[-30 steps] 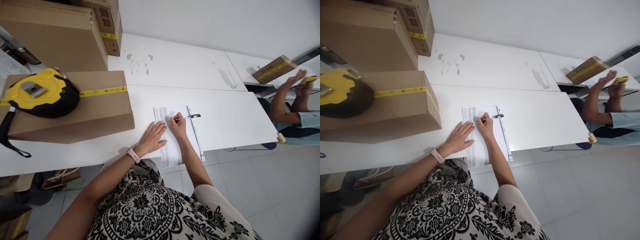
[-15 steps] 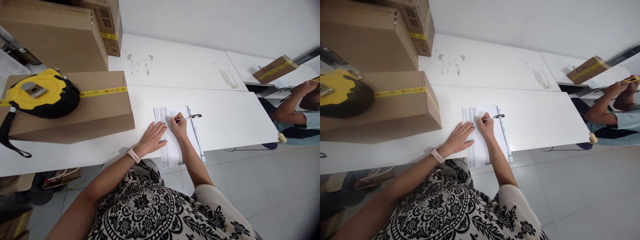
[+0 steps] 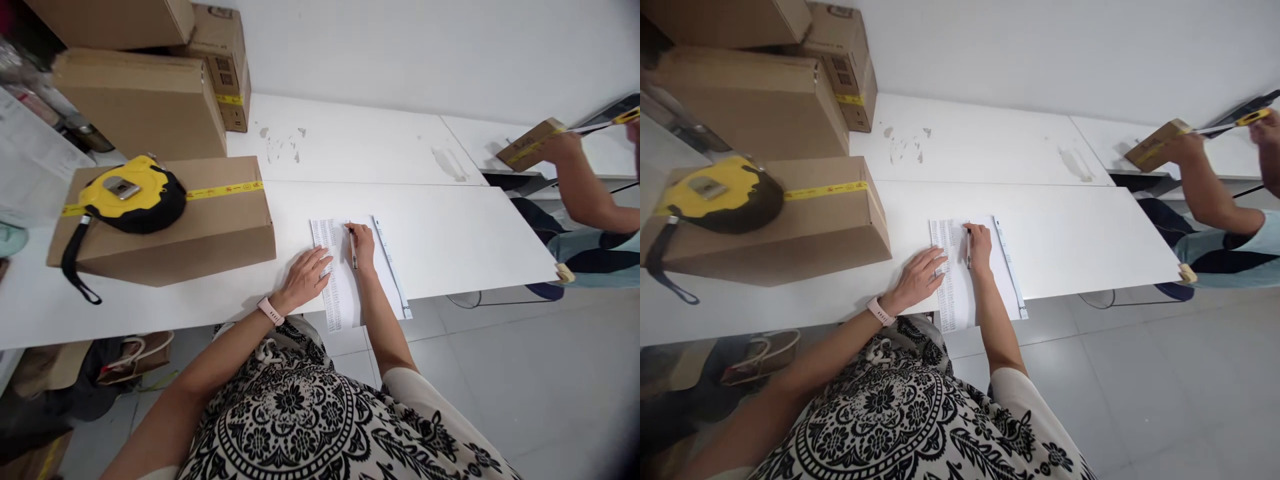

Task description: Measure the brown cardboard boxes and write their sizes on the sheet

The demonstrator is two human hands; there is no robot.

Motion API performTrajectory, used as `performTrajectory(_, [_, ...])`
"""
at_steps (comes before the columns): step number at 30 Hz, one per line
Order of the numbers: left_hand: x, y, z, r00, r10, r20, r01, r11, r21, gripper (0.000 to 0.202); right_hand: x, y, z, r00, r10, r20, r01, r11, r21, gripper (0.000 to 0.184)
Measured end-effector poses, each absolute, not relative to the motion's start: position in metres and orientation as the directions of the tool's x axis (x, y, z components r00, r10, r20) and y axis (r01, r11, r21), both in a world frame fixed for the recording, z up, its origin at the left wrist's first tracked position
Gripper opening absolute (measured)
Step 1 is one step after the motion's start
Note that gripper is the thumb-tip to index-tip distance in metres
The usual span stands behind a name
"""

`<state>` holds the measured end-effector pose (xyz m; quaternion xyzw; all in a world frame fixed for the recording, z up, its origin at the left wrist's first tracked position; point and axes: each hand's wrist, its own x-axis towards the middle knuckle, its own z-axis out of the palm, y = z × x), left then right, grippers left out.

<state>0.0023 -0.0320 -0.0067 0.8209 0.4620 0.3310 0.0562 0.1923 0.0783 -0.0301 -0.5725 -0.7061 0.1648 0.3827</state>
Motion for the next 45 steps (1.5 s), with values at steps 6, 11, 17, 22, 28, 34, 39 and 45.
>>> performTrajectory(6, [-0.058,-0.09,0.078,0.096,0.519,0.849,0.802,-0.545,0.243,0.04,0.192,0.084,-0.042,-0.005,0.919,0.395,0.65,0.303,-0.697,0.052])
performTrajectory(11, [-0.146,-0.114,0.153,-0.122,0.423,0.898,0.974,-0.125,0.191,0.062,0.194,0.09,-0.049,0.064,0.927,0.368,0.594,0.261,-0.761,0.042])
performTrajectory(17, [-0.201,-0.079,0.165,-0.329,0.785,0.525,0.891,0.075,0.447,0.091,0.189,0.092,-0.044,0.121,0.944,0.308,0.541,0.198,-0.818,0.037])
performTrajectory(22, [-0.203,-0.07,0.158,-0.428,0.69,0.584,0.817,0.019,0.577,0.068,0.18,0.068,-0.01,0.155,0.951,0.266,0.495,0.158,-0.854,0.033])
performTrajectory(28, [-0.164,-0.125,0.138,-0.411,0.828,0.381,0.13,-0.361,0.923,0.074,0.119,-0.032,0.061,-0.155,0.945,0.288,0.17,0.312,-0.935,0.026])
performTrajectory(34, [-0.131,-0.156,0.117,-0.209,0.957,0.203,-0.111,-0.23,0.967,0.078,0.059,-0.074,0.09,-0.396,0.908,0.135,-0.219,0.049,-0.975,0.041])
performTrajectory(39, [-0.146,-0.164,0.102,-0.207,0.964,0.169,-0.042,-0.182,0.982,0.081,0.05,-0.074,0.086,-0.519,0.854,0.024,-0.215,-0.104,-0.971,0.038])
performTrajectory(45, [-0.163,-0.176,0.099,-0.249,0.967,0.061,-0.143,-0.099,0.985,0.094,0.05,-0.065,0.089,-0.667,0.744,0.036,-0.174,-0.109,-0.979,0.035])
